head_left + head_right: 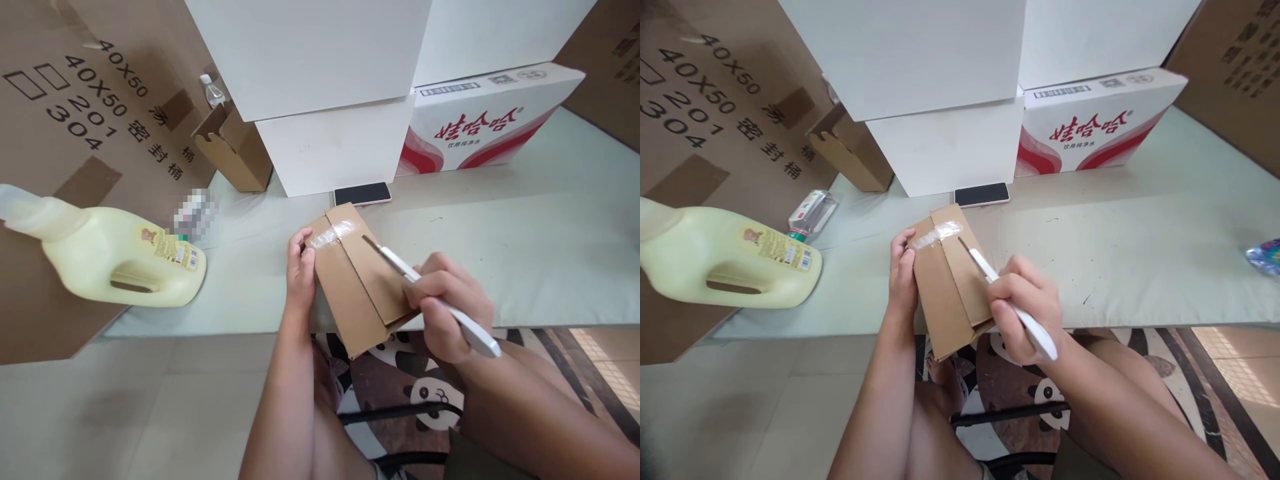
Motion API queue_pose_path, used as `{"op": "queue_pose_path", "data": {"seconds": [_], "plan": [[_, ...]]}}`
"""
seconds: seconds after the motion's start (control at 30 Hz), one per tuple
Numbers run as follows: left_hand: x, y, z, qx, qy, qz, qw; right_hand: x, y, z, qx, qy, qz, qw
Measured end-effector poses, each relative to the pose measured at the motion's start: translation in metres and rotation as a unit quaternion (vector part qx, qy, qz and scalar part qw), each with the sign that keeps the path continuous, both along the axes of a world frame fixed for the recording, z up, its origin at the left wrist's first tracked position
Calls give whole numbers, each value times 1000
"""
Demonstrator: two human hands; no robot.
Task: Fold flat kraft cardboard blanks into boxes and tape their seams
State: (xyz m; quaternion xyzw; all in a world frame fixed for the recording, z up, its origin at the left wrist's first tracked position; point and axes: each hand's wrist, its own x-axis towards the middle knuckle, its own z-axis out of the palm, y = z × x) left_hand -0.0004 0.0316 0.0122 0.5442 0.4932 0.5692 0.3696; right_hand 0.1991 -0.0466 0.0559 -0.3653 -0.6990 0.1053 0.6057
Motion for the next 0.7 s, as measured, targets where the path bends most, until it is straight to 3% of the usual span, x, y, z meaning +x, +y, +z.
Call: {"op": "queue_pose_path", "data": {"seconds": [0.17,0.23,0.33,0.47,0.57,0.7], "plan": [[-2,-2,1,-45,-87,-18,995,22,14,-14,-24,-46,-206,977],[-5,0,0,-63,-123,-36,990,34,27,-27,-69,-105,-228,966],[-9,4,-1,-64,-158,-37,985,53,44,-55,-191,-186,-197,944],[-12,7,2,-46,-170,6,984,66,52,-82,-336,-272,-165,886],[-16,8,3,-44,-157,38,986,62,49,-80,-358,-305,-138,872],[-22,8,-3,-95,-82,108,986,49,42,-56,-409,-269,-61,870]]}}
